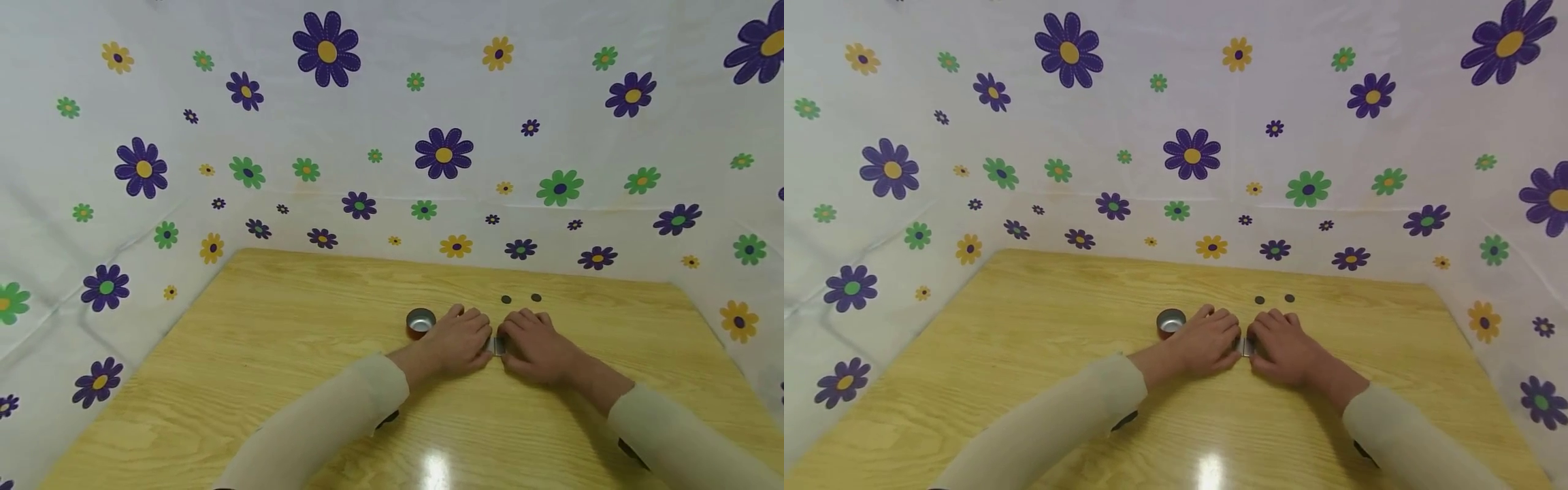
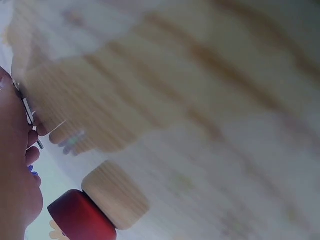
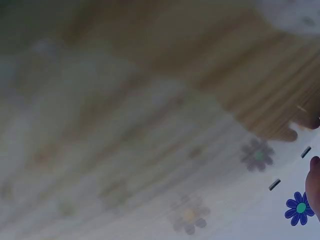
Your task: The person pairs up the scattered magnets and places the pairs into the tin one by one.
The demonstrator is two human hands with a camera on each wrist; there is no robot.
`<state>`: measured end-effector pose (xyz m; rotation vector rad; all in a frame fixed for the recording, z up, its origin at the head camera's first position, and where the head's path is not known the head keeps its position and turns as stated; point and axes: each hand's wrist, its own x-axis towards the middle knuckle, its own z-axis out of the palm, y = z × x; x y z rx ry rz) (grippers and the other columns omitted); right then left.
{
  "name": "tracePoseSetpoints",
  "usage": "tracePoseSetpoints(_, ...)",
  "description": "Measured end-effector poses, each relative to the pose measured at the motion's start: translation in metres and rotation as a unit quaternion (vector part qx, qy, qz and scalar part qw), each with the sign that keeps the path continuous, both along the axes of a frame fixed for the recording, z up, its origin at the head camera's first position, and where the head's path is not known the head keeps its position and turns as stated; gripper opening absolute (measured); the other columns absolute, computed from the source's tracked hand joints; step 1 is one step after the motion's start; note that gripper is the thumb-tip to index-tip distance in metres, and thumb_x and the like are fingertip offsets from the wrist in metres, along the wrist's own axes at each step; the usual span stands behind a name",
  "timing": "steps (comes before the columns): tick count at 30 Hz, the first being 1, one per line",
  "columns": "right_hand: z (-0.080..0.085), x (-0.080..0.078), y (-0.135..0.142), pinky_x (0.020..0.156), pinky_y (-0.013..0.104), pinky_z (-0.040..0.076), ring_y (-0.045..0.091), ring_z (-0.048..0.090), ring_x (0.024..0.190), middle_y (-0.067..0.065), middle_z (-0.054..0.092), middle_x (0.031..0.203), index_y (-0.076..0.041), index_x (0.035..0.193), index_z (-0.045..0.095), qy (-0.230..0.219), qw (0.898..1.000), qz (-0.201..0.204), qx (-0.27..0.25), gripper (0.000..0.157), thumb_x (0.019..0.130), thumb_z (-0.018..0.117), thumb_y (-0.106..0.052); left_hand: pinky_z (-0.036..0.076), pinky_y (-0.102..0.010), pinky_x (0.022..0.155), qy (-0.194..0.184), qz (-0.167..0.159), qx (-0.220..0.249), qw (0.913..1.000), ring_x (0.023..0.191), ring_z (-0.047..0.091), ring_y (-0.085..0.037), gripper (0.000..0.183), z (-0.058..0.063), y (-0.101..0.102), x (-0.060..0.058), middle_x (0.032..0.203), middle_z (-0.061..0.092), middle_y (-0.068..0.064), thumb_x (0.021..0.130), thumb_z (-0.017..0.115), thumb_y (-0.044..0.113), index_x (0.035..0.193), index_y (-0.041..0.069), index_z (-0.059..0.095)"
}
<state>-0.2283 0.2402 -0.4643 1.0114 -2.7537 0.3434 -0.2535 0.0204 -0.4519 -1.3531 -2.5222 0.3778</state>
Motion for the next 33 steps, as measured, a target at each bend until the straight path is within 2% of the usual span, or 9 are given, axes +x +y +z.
tracePoseSetpoints(3,0.0,0.002,-0.003,0.084,0.04,0.031,0.014,0.044,0.097,-0.006,0.054,0.105,-0.016,0.111,0.06,-0.024,1.0,-0.004,-0.006,0.025,0.09,0.066,-0.029,0.037,-0.038,0.1,-0.007,0.007,-0.003,1.0,0.117,0.05,-0.014,0.044,-0.001,-0.001,0.001,0.126,0.057,0.005,0.105,0.036,0.05,0.124,0.019,0.06)
tracePoseSetpoints(8,0.001,0.003,-0.01,0.083,0.041,0.032,0.015,0.046,0.098,-0.005,0.055,0.106,-0.015,0.111,0.06,-0.035,0.999,-0.015,-0.004,0.026,0.091,0.066,-0.029,0.037,-0.039,0.102,-0.015,0.005,0.002,0.9999,0.116,0.05,-0.015,0.045,0.0,-0.004,-0.001,0.125,0.058,0.004,0.104,0.037,0.052,0.122,0.018,0.061)
tracePoseSetpoints(13,0.008,0.002,-0.012,0.084,0.041,0.034,0.018,0.047,0.106,-0.002,0.057,0.116,-0.015,0.12,0.062,-0.072,0.997,-0.029,-0.011,0.037,0.092,0.068,-0.038,0.032,-0.043,0.108,-0.058,0.021,0.025,0.9978,0.127,0.045,-0.016,0.058,0.001,-0.015,-0.009,0.135,0.053,0.002,0.101,0.034,0.061,0.131,0.016,0.057)
tracePoseSetpoints(16,0.011,0.002,-0.013,0.084,0.042,0.035,0.019,0.048,0.108,0.0,0.058,0.119,-0.015,0.12,0.064,-0.081,0.996,-0.028,-0.015,0.041,0.091,0.07,-0.043,0.031,-0.044,0.109,-0.053,0.033,0.043,0.9971,0.13,0.042,-0.017,0.065,0.004,-0.026,-0.015,0.138,0.051,0.001,0.1,0.033,0.065,0.137,0.016,0.054)
tracePoseSetpoints(20,0.014,0.003,-0.015,0.081,0.041,0.037,0.02,0.049,0.104,0.002,0.059,0.115,-0.013,0.115,0.064,-0.071,0.997,-0.016,-0.003,0.035,0.092,0.071,-0.039,0.032,-0.046,0.108,-0.037,0.048,0.074,0.9954,0.13,0.044,-0.019,0.07,0.006,-0.044,-0.021,0.138,0.052,-0.001,0.098,0.035,0.069,0.137,0.014,0.054)
tracePoseSetpoints(23,0.015,0.003,-0.017,0.081,0.041,0.036,0.02,0.048,0.102,0.003,0.057,0.113,-0.012,0.114,0.062,-0.077,0.997,-0.018,0.013,0.032,0.095,0.067,-0.037,0.032,-0.048,0.108,-0.04,0.061,0.097,0.9926,0.13,0.044,-0.021,0.074,0.006,-0.06,-0.025,0.138,0.053,-0.002,0.096,0.038,0.071,0.137,0.012,0.054)
tracePoseSetpoints(28,0.013,0.004,-0.018,0.081,0.04,0.034,0.022,0.047,0.103,0.004,0.055,0.114,-0.01,0.115,0.058,-0.095,0.995,-0.035,0.023,0.034,0.097,0.064,-0.038,0.032,-0.05,0.107,-0.03,0.063,0.096,0.9929,0.128,0.045,-0.023,0.081,0.004,-0.087,-0.034,0.136,0.054,-0.004,0.092,0.039,0.076,0.136,0.011,0.055)
tracePoseSetpoints(30,0.013,0.004,-0.017,0.082,0.042,0.035,0.024,0.047,0.103,0.006,0.054,0.114,-0.009,0.116,0.057,-0.088,0.995,-0.036,0.027,0.036,0.097,0.063,-0.038,0.032,-0.05,0.107,-0.029,0.068,0.094,0.9928,0.128,0.044,-0.023,0.084,0.004,-0.096,-0.038,0.136,0.053,-0.005,0.089,0.039,0.079,0.136,0.011,0.055)
tracePoseSetpoints(33,0.011,0.002,-0.014,0.088,0.045,0.039,0.024,0.047,0.103,0.007,0.054,0.114,-0.006,0.119,0.057,-0.052,0.997,-0.037,0.045,0.039,0.098,0.063,-0.039,0.031,-0.049,0.106,-0.037,0.083,0.106,0.9902,0.128,0.044,-0.022,0.087,0.004,-0.106,-0.043,0.137,0.053,-0.004,0.086,0.043,0.081,0.136,0.012,0.055)
